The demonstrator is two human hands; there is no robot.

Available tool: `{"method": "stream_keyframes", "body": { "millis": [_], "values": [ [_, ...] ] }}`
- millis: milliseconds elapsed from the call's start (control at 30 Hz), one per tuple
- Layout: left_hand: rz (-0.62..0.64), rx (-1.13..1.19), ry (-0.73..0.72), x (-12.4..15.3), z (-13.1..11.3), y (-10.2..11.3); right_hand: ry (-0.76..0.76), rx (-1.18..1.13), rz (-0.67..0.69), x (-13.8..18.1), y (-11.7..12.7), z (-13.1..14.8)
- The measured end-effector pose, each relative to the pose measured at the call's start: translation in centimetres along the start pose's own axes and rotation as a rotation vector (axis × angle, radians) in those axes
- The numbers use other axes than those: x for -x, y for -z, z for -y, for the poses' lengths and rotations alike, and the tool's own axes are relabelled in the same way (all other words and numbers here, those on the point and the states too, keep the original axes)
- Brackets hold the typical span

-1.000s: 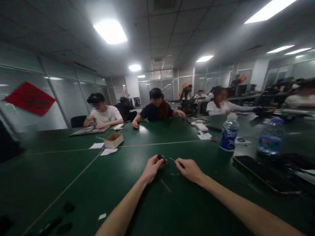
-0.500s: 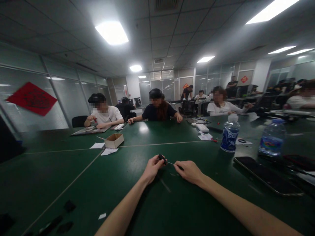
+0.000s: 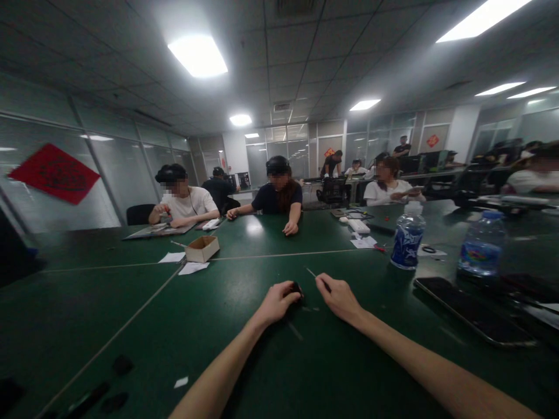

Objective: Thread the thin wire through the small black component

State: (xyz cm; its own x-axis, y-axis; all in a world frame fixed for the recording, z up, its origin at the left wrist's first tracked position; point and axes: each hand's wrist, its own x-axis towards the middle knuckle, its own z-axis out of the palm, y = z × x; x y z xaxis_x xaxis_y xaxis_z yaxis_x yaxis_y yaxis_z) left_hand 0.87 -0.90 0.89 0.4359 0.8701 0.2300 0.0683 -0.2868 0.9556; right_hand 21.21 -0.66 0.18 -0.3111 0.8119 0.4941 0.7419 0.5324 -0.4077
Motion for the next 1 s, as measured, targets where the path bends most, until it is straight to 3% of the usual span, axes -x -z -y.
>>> {"method": "stream_keyframes", "body": {
  "millis": [100,233,333,767,1000],
  "values": [
    [0.035,0.009,0.032,-0.2,0.3,-0.1,-0.069,-0.019,-0.048,-0.2,-0.1,-0.3],
    [-0.159,0.298,0.099,-0.6,1.4,0.3,0.061,0.003,0.061,0.0,0.0,0.2],
    [-0.227,0.426,0.140,-0.8,1.8,0.7,0.100,0.024,0.093,0.1,0.2,0.7],
    [-0.190,0.606,0.185,-0.5,0.7,1.1,0.105,0.049,0.174,0.2,0.8,1.4],
    [-0.222,0.619,0.150,-0.8,1.6,1.4,0.140,0.088,0.152,0.1,0.3,0.8]
  ]
}}
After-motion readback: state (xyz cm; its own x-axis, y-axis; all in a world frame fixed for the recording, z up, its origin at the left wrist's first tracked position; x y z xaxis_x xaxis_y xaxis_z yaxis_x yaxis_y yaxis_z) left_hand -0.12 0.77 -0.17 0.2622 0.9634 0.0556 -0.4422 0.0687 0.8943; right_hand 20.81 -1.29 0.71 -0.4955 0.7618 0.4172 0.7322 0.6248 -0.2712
